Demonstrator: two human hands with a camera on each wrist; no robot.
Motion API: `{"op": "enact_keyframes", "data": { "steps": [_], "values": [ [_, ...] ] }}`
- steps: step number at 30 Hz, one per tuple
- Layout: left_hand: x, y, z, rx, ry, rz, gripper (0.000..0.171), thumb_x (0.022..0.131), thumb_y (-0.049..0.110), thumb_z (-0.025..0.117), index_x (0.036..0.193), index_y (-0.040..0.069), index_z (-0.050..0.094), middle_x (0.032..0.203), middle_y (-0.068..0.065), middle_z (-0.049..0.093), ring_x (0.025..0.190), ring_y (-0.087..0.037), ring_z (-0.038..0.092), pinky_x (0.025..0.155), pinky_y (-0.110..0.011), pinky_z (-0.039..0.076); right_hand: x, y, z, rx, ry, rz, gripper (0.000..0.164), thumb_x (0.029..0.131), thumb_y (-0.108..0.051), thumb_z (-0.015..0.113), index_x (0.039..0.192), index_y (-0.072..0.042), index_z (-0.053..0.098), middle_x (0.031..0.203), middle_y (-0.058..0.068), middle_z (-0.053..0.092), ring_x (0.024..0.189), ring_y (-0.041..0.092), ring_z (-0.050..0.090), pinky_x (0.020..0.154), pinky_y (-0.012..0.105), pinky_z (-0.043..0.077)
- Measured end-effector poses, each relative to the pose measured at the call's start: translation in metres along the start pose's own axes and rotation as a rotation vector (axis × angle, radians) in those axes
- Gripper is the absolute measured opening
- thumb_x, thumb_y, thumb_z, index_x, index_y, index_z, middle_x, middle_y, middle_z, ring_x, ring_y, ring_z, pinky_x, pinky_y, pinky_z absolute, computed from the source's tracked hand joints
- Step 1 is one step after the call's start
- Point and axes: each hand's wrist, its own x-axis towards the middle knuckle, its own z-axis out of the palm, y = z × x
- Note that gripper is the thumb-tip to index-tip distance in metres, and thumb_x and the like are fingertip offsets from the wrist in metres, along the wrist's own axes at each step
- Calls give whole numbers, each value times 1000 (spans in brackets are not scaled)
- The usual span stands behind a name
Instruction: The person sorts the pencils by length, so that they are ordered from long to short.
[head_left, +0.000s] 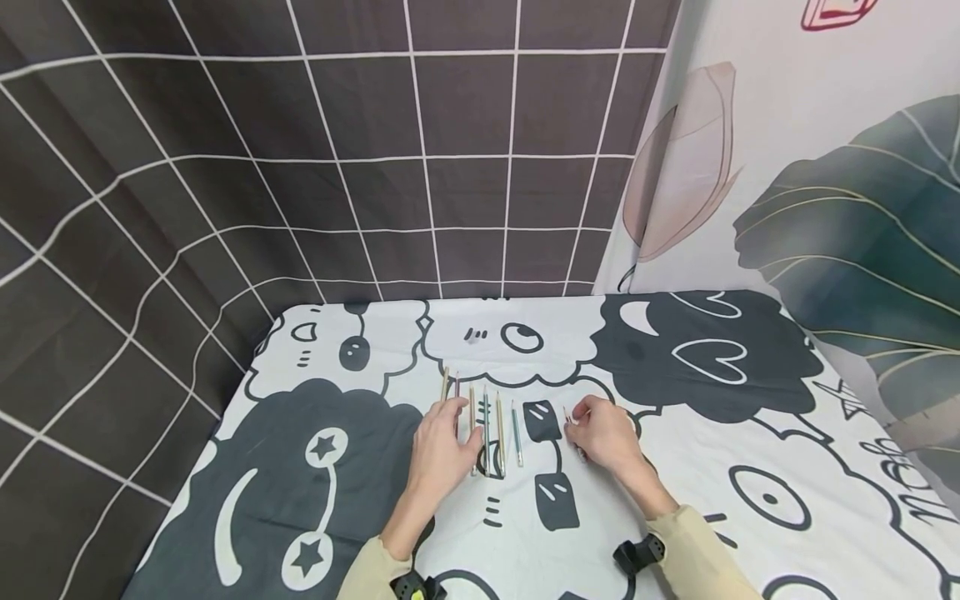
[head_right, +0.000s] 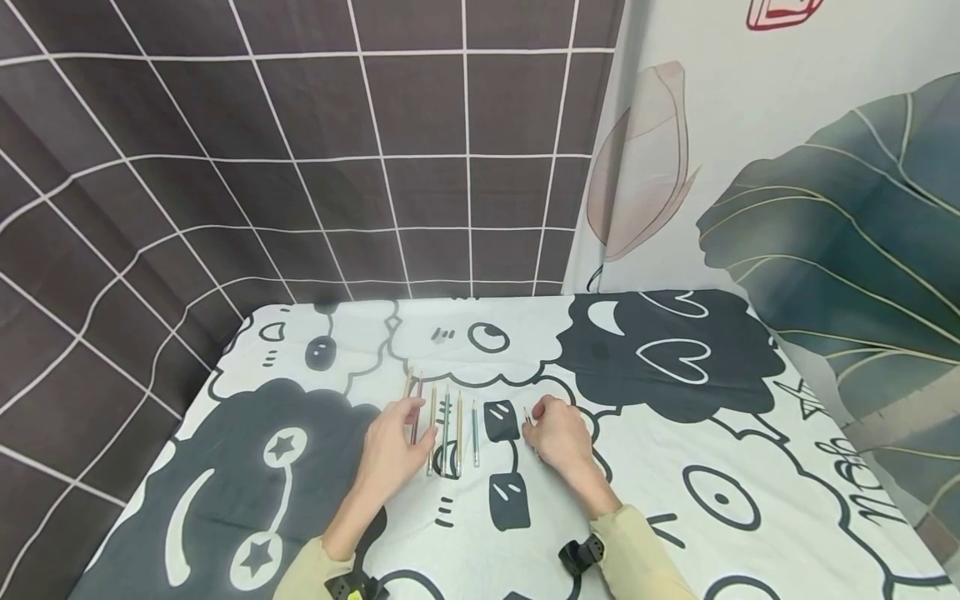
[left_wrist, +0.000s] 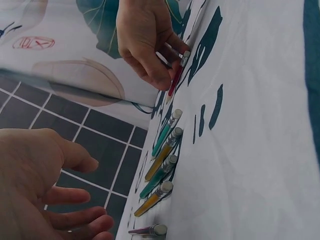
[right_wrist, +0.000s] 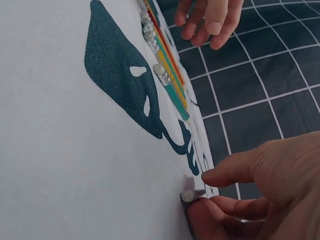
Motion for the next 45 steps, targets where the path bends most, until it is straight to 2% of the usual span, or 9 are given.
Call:
{"op": "enact_keyframes", "data": {
  "steps": [15, 31, 37, 45],
  "values": [
    [-1, -1, 1, 10, -10, 4, 38, 79, 8, 78, 115, -2, 67, 99, -17, 65, 87, -31, 64, 74, -48, 52, 2, -4, 4, -74, 18, -42, 4, 74, 2, 69, 78, 1, 66, 56, -1, 55, 47, 15, 52, 48, 32, 42],
    [0, 0, 0, -2, -22, 0, 39, 81, 9, 76, 116, -4, 66, 93, -17, 62, 80, -26, 59, 69, -43, 49, 2, -17, 12, 140, -37, 8, 8, 75, 5, 68, 82, 2, 65, 62, 3, 60, 44, 12, 56, 44, 26, 44],
    [0, -1, 0, -9, -22, 1, 39, 82, 10, 76, 116, -4, 66, 95, -17, 63, 82, -27, 60, 70, -44, 50, 4, -23, 19, 187, -42, -12, 7, 77, 5, 69, 81, 1, 64, 62, 1, 60, 41, 13, 56, 44, 26, 46],
    [-1, -3, 0, -8, -22, 8, 38, 81, 10, 76, 116, -4, 66, 97, -17, 64, 83, -27, 61, 71, -44, 51, 4, -28, 26, 191, -52, -10, 7, 79, 4, 69, 82, 0, 64, 61, 1, 59, 41, 12, 56, 45, 26, 45]
  ]
}}
